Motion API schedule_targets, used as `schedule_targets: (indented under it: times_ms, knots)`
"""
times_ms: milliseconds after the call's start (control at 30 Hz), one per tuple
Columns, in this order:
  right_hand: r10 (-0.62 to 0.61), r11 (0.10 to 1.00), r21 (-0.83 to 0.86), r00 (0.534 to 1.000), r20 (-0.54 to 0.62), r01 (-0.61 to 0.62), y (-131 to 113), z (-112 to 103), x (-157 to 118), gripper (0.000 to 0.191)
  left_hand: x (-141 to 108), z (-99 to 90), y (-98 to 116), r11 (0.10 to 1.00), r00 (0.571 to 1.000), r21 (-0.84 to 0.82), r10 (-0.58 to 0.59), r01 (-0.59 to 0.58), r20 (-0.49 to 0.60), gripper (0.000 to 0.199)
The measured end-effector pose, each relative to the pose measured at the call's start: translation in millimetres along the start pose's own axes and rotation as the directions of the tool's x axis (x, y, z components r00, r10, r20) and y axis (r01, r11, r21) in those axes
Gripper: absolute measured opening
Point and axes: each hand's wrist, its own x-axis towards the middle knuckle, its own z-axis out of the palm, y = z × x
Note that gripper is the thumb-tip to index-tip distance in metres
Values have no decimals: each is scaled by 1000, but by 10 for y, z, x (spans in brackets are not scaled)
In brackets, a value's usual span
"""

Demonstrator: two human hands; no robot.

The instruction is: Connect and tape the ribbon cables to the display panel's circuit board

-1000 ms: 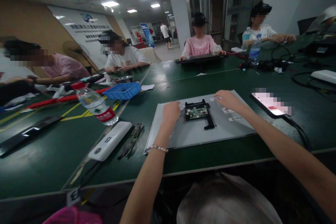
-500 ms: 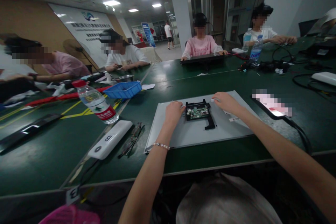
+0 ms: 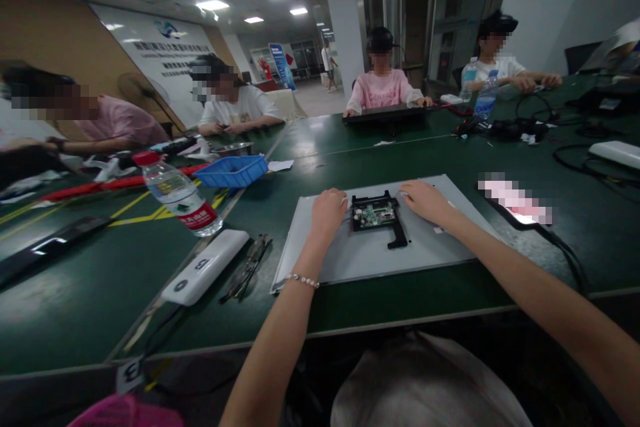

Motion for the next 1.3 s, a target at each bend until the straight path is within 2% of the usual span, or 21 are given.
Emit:
schedule_targets:
  times_ms: [300,600,700,767,867,1033,1300]
  knots:
    - [-25,1000,-13,1000,18,26,-38,109,5,36,3,69,-9,993,993,-80,-81,88,83,29]
    - [-23,1000,-10,998,50,24,-56,156,7,38,12,-19,47,997,989,18,-77,75,124,29]
    - [-28,1000,-11,999,47,28,-52,158,5,38,-2,-66,68,996,988,33,-92,88,121,31]
    - [-32,999,-10,999,39,33,-49,158,0,38,-14,-87,81,995,992,23,-99,97,82,33]
    - [-30,1000,-4,999,30,31,-42,163,-8,37,-25,-86,110,997,996,-3,-80,80,42,34]
    - [-29,1000,4,999,34,29,-29,167,-8,37,-20,-56,170,1000,994,-2,-21,22,107,32]
    - [-29,999,27,999,42,28,-47,120,-16,37,-42,-75,211,1000,991,10,12,-13,135,34]
